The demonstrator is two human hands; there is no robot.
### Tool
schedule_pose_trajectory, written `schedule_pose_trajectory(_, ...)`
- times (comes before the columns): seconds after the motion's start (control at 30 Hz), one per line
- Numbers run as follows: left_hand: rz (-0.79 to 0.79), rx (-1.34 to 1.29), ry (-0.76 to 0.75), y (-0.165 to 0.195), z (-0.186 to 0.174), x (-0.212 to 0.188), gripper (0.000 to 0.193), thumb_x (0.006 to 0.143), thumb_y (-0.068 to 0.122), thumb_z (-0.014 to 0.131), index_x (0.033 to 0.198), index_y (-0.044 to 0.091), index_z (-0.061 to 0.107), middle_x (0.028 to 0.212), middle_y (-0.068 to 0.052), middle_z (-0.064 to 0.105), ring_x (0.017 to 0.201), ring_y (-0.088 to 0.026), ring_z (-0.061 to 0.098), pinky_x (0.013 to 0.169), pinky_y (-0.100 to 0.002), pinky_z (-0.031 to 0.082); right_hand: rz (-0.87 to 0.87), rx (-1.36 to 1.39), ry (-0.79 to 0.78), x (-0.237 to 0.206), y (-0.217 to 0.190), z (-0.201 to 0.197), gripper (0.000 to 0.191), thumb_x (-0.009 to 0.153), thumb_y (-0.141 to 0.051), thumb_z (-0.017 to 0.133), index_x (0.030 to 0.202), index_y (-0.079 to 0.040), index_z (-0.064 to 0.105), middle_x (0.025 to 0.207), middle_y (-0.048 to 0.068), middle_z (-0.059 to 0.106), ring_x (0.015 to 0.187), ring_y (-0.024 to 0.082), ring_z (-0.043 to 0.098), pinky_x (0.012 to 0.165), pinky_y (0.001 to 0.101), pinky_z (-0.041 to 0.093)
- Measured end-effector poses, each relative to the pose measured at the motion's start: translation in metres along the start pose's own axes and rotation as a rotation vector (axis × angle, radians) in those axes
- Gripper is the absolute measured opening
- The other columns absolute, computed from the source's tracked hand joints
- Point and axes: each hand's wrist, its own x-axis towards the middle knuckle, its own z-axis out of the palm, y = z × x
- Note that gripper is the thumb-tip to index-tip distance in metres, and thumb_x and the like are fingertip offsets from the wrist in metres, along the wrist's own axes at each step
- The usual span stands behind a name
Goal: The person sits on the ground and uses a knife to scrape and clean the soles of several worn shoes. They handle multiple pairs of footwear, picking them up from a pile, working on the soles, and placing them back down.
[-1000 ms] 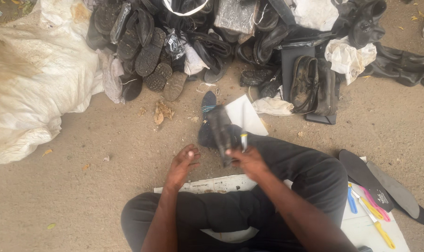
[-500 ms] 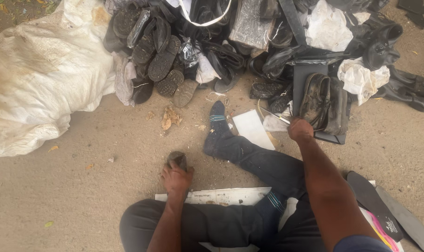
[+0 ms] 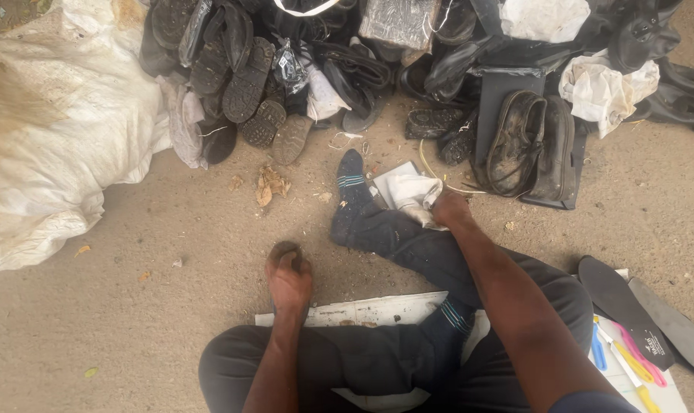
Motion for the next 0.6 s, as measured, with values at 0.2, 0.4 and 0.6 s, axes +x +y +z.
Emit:
schedule_pose_trajectory(0.2,-0.047,0.026,-0.004,-0.016,0.015,0.005,0.029,0.077,0.009,0.076,0.103,-0.005,0.075,0.125,-0.022,0.065,0.122,-0.039,0.056,0.108,-0.048,0.043,0.155,0.210,-0.132,-0.005,-0.009,0.005,0.051,0.094,-0.037,0.063,0.128,0.001,0.066,0.128,0.025,0.068,0.120,0.037,0.066,0.102,0.0454,0.052)
schedule_pose_trajectory(0.4,-0.018,-0.042,0.016,-0.030,0.015,0.005,0.027,0.082,0.012,0.073,0.104,-0.003,0.076,0.126,-0.018,0.068,0.122,-0.038,0.063,0.108,-0.049,0.049,0.056,0.025,0.023,-0.005,0.002,-0.014,0.061,0.097,-0.046,0.065,0.132,0.003,0.058,0.120,0.024,0.069,0.108,0.035,0.070,0.092,0.0414,0.056)
schedule_pose_trajectory(0.6,-0.144,0.175,-0.096,-0.010,-0.010,0.006,0.057,0.079,0.026,0.082,0.128,0.002,0.063,0.134,-0.029,0.057,0.124,-0.048,0.056,0.100,-0.056,0.049,0.174,0.027,0.171,-0.046,0.158,-0.135,0.071,0.094,-0.003,0.057,0.159,-0.011,0.029,0.112,0.015,0.063,0.063,0.017,0.063,0.045,0.0258,0.055)
